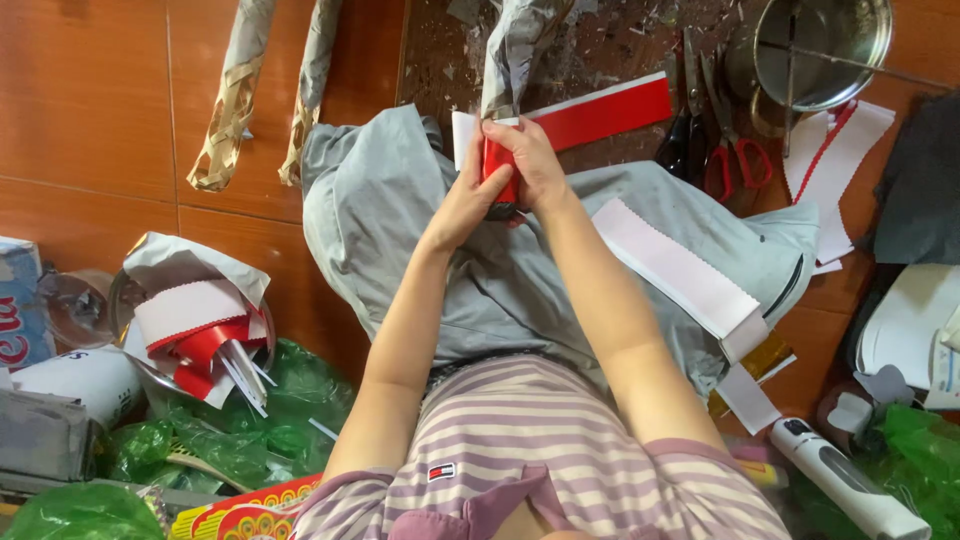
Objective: The recorder is wrapping the legs of paper-mache giraffe figures with red and black paper strips and adhesive.
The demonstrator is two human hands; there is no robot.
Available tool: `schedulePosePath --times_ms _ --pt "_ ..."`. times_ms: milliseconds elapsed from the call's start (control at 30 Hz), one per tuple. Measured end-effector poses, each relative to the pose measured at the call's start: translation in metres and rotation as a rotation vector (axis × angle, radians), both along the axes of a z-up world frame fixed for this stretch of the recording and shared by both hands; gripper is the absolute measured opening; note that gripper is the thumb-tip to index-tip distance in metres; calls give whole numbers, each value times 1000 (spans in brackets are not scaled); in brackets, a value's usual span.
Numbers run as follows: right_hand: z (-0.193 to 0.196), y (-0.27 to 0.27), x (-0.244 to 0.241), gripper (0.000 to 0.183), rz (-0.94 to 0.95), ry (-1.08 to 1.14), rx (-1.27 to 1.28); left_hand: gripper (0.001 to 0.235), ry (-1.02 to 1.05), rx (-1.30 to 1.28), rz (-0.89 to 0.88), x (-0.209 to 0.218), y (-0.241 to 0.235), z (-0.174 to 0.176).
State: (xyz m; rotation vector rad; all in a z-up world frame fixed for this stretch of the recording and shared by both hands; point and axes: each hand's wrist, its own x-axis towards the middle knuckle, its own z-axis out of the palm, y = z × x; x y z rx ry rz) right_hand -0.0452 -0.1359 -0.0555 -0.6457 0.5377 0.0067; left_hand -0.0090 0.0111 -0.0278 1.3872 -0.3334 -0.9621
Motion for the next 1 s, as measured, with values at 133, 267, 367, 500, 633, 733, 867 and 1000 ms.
schedulePosePath --times_ms 133,267,367,500,633,733,867,1000 --pt "7 5 4 26 -86 -60 1 96 -243 30 -29 -3 4 8" --pt "22 14 9 38 -106 -42 100 108 -326 40 175 6 3 27" --pt "27 18 7 44 -101 -22 117 106 -529 61 431 34 -2 45" --pt "35 16 9 46 -90 -66 70 105 -654 -15 694 79 -7 63" --pt "38 17 10 47 -90 -70 50 106 -868 39 743 98 -21 71" --pt "39 22 7 52 -77 -6 -14 92 -1051 158 957 113 -44 81" --pt "34 25 -12 72 -255 -156 -1229 45 -858 50 894 92 -110 75" --pt "35 21 -1 53 123 512 -2248 60 -1890 316 -146 12 -180 41"
